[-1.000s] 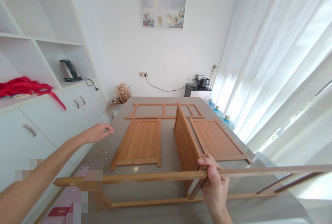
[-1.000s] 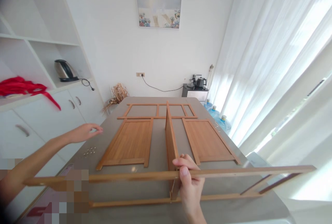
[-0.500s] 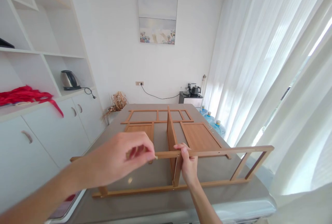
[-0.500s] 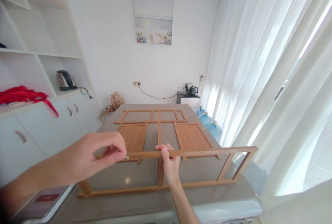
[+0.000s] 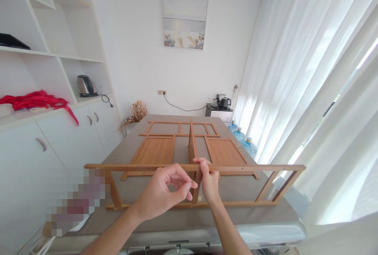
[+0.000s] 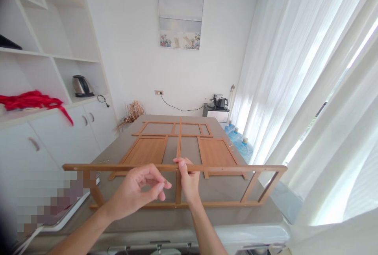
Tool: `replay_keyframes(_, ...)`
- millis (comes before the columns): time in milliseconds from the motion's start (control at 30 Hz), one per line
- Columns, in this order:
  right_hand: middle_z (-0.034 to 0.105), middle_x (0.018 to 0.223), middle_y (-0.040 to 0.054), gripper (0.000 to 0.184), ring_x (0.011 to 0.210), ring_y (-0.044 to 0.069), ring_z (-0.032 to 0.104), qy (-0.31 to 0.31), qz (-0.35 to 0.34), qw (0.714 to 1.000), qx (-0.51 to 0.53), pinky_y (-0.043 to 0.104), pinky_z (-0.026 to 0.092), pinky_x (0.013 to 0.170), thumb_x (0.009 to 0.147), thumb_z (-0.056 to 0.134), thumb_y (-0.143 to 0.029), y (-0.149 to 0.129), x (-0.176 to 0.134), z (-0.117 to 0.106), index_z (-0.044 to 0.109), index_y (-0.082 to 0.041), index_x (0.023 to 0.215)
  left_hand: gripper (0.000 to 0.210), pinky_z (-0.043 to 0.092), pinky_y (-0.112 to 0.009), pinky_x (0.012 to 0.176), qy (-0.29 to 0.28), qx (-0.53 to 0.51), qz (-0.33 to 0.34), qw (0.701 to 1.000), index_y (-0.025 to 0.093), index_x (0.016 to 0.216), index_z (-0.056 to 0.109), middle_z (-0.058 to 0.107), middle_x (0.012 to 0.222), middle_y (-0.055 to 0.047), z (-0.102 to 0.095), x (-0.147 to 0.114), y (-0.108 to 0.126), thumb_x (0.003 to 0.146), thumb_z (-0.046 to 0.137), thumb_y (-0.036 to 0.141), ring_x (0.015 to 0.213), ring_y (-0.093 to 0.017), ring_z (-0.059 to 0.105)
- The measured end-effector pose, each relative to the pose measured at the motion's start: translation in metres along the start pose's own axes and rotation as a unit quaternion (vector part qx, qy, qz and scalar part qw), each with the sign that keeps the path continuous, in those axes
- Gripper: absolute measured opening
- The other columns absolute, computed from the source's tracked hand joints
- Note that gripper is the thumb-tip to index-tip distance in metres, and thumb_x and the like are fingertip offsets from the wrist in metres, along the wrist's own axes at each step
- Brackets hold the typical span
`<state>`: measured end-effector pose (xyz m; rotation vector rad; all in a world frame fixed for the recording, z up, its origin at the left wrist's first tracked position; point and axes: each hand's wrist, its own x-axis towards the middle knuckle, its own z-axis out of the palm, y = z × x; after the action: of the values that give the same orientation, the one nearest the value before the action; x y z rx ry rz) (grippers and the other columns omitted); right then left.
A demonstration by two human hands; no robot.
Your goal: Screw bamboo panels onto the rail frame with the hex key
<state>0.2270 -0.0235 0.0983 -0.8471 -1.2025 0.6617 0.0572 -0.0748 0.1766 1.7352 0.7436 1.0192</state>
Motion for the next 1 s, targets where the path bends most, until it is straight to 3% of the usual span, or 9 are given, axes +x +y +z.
replay_keyframes(100,0.073,0.093,0.0058,0.042,0.090,0.021,0.065,-0.002,0.002,1.000,-0.004,0.031,0.049,0.083,0.093,0.054,-0.056,0.002,0.000,0.000,0.078,-0.022,0.090,0.015,0.059,-0.030,0.069,0.030,-0.028,0.001,0.999,0.020,0.090,0.054,0.075,0.090,-0.006,0.003,-0.002,-0.009,0.092,0.062,0.032,0.067,-0.015,0.072)
replay_keyframes(267,0.072,0.092,0.0055,0.041,0.089,0.020,0.064,-0.016,-0.004,1.000,-0.015,0.031,0.049,0.081,0.094,0.053,-0.053,0.004,0.001,-0.002,0.078,-0.021,0.092,0.024,0.058,-0.031,0.069,0.061,0.010,0.024,0.998,0.022,0.115,0.060,0.074,0.087,-0.005,0.008,-0.001,-0.022,0.097,0.055,0.037,0.069,-0.016,0.071)
replay_keyframes(367,0.072,0.089,0.0056,0.041,0.086,0.020,0.064,-0.027,-0.013,0.999,-0.018,0.031,0.048,0.080,0.095,0.052,-0.053,0.003,0.002,-0.004,0.078,-0.021,0.094,0.020,0.059,-0.031,0.069,0.094,0.026,0.036,0.995,0.024,0.107,0.064,0.074,0.099,-0.007,0.012,-0.002,-0.025,0.098,0.053,0.038,0.074,-0.017,0.072)
replay_keyframes(567,0.072,0.093,0.0058,0.048,0.088,0.020,0.064,-0.053,-0.032,0.998,-0.016,0.032,0.047,0.087,0.098,0.044,-0.056,0.003,0.002,-0.008,0.078,-0.022,0.095,0.008,0.061,-0.035,0.079,0.167,0.101,0.083,0.977,0.027,0.105,0.047,0.074,0.114,-0.007,0.021,-0.004,-0.025,0.099,0.053,0.028,0.099,-0.021,0.072)
replay_keyframes(667,0.072,0.093,0.0057,0.051,0.084,0.019,0.063,-0.062,-0.032,0.997,-0.013,0.031,0.047,0.084,0.100,0.040,-0.057,0.006,0.001,-0.010,0.077,-0.022,0.099,0.017,0.060,-0.035,0.089,0.165,0.213,0.176,0.947,0.027,0.110,0.050,0.073,0.116,-0.007,0.020,-0.003,-0.028,0.097,0.055,0.016,0.106,-0.020,0.071)
replay_keyframes(800,0.071,0.096,0.0058,0.050,0.087,0.019,0.063,-0.066,-0.032,0.997,-0.006,0.031,0.048,0.081,0.101,0.039,-0.055,0.010,0.000,-0.009,0.076,-0.022,0.101,0.024,0.058,-0.029,0.086,0.145,0.337,0.323,0.872,0.022,0.107,0.060,0.074,0.112,-0.007,0.019,-0.002,-0.034,0.090,0.063,0.006,0.099,-0.018,0.072)
replay_keyframes(1000,0.072,0.101,0.0062,0.045,0.094,0.021,0.064,-0.065,-0.039,0.997,0.020,0.033,0.048,0.084,0.100,0.042,-0.054,0.011,0.001,-0.007,0.075,-0.023,0.098,0.020,0.054,-0.027,0.075,0.158,0.458,0.356,0.799,0.018,0.101,0.062,0.075,0.112,-0.009,0.028,-0.005,-0.041,0.085,0.073,0.012,0.081,-0.015,0.071)
